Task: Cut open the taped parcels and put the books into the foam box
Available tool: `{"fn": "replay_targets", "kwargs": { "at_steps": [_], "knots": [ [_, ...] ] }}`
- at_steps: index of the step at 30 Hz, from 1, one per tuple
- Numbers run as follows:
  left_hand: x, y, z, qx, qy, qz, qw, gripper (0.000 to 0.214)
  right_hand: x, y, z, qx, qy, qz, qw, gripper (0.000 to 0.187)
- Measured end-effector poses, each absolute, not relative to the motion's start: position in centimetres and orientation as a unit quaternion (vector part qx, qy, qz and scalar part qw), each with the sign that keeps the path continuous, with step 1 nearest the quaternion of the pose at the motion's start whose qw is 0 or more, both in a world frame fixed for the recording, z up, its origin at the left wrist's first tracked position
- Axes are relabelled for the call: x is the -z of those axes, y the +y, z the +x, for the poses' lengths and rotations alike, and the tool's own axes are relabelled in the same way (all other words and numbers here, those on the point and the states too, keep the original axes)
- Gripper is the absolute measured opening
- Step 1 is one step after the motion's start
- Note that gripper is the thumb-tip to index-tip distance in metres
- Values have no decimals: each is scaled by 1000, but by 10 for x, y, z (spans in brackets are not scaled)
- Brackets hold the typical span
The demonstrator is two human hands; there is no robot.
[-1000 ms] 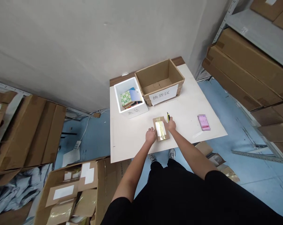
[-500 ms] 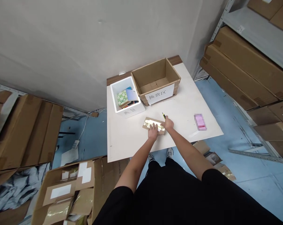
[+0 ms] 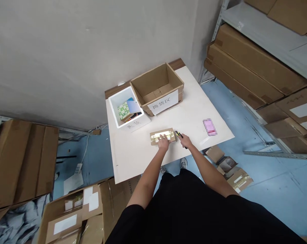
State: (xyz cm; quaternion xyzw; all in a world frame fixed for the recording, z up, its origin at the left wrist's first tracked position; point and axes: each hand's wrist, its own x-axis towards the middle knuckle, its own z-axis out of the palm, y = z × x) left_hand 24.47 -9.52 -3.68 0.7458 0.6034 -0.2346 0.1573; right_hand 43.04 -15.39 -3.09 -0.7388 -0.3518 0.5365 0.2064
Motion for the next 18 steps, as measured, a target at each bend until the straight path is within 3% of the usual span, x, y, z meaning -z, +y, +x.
{"fn": "replay_targets", "kwargs": {
  "at_steps": [18],
  "knots": [
    [31, -92, 246, 266, 589, 749, 149, 88, 28, -146, 427, -562, -368, -724, 157, 23]
  ]
}}
